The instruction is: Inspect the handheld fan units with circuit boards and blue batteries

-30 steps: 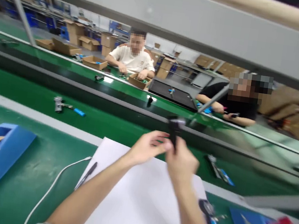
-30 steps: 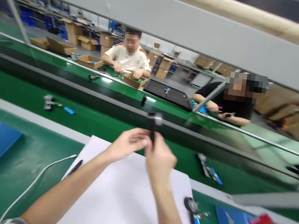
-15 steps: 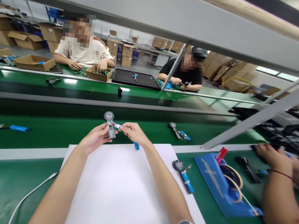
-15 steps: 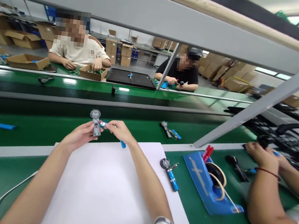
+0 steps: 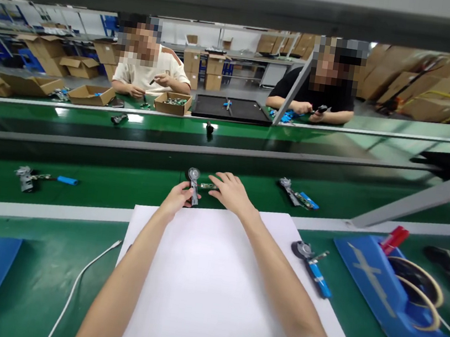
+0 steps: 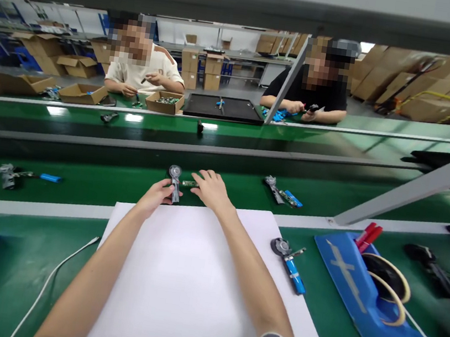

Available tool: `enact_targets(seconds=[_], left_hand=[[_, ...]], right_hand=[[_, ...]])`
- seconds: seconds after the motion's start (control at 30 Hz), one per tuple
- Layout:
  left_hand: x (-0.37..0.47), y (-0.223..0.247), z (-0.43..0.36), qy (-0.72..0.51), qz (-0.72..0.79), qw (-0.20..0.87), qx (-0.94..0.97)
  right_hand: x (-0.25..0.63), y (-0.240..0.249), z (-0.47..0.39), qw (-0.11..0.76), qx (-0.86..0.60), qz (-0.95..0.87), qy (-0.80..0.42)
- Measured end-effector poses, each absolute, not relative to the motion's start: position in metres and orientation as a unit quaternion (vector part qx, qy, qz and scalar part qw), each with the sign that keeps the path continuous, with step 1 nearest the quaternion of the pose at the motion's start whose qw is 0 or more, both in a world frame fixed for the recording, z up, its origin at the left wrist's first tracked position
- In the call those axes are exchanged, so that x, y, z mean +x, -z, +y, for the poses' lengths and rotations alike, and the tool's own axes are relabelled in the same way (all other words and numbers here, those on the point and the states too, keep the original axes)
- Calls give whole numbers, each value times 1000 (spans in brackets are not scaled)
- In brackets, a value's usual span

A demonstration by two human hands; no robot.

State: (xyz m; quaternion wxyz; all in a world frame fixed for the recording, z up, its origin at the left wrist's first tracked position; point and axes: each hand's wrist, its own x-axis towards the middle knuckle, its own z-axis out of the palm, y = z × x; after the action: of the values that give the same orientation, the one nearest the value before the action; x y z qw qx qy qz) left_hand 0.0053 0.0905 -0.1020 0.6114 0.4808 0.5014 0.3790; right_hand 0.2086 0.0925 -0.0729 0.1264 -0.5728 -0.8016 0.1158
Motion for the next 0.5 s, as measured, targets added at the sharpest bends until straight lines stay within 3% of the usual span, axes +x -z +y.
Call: enact_targets(seconds=[0.2, 0.5], left_hand=[[-3, 117, 103, -376, 609, 455, 530], [-19, 131, 97, -345, 738, 176, 553]], right_hand=[[205, 57, 77, 31, -607, -786, -111], [172, 22, 33, -53, -514, -833, -196]])
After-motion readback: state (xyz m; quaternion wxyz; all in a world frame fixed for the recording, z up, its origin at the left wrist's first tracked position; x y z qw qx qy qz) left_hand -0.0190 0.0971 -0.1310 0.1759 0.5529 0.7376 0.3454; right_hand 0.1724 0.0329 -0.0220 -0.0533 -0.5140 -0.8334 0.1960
